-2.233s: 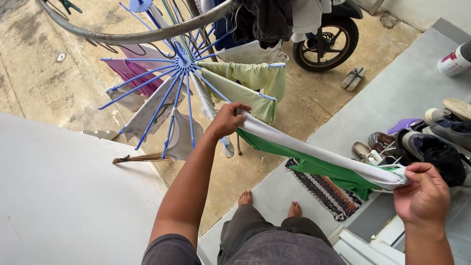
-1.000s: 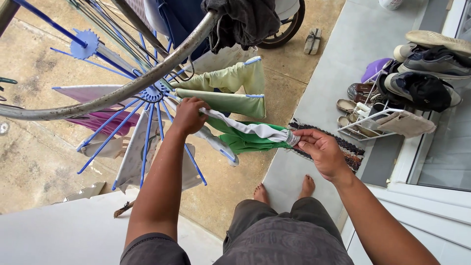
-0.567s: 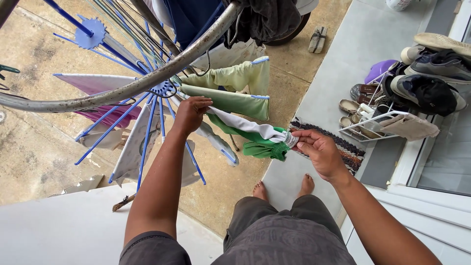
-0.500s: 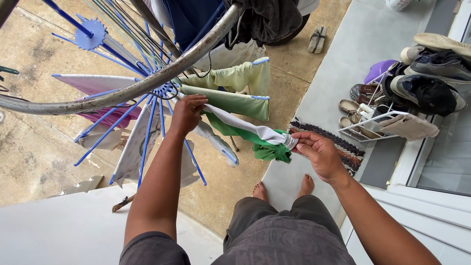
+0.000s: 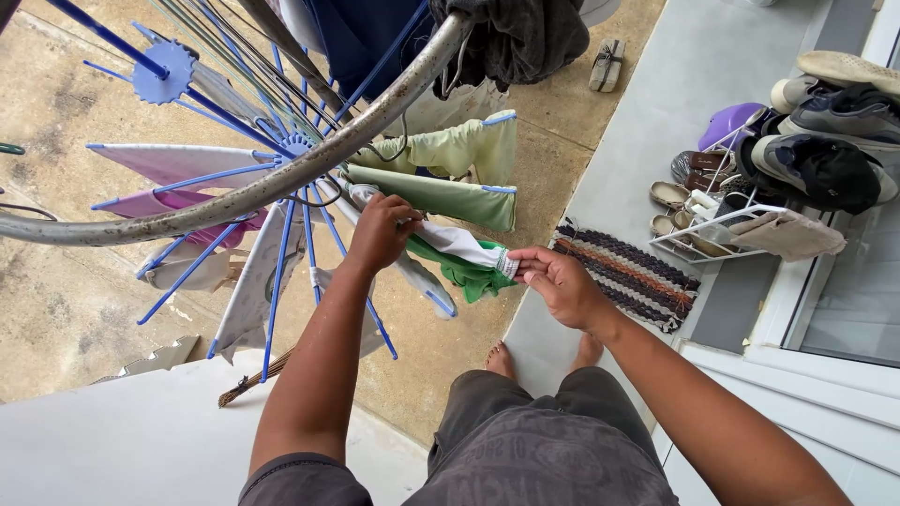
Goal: Hanging various small laundry items like socks and cloths on a circular drying rack with clips.
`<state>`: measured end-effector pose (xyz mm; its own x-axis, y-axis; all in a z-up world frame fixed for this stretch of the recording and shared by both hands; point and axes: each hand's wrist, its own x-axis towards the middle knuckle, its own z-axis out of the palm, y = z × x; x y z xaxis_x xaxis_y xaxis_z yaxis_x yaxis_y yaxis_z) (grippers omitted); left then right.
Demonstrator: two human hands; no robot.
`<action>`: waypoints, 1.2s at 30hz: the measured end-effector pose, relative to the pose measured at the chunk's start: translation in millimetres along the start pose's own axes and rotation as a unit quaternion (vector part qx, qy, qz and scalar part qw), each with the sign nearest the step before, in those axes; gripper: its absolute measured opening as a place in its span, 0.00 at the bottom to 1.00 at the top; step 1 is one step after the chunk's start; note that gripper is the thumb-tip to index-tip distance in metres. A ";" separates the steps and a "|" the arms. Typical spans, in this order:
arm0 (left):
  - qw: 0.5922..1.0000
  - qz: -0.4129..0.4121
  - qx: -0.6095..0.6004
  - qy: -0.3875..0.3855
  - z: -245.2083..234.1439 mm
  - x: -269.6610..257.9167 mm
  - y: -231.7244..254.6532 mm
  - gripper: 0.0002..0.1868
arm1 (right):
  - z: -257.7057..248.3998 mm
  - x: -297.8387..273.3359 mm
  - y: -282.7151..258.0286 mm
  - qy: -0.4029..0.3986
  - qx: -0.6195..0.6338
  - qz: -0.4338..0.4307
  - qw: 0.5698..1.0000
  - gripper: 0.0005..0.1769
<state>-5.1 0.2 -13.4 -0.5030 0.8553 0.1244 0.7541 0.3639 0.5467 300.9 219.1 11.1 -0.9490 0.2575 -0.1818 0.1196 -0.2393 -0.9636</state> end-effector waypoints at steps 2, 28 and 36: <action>0.999 -0.026 -0.041 0.023 6.9 1.9 -13.4 0.02 | 0.0 -1.2 2.2 -0.003 0.001 0.001 1.000 0.25; 0.982 -0.155 0.031 0.104 -12.9 -0.8 -6.0 0.08 | 14.6 38.6 21.8 0.005 -0.284 0.112 0.952 0.35; 0.985 -0.094 0.073 0.127 4.5 -7.9 -8.0 0.07 | 1.3 64.9 60.9 0.031 -0.208 0.087 0.974 0.32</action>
<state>-5.2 -7.8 -22.5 -0.7151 0.6544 0.2456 0.6807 0.5721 0.4575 246.2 220.1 -59.2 -0.8861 0.3056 -0.3484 0.3967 0.1117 -0.9111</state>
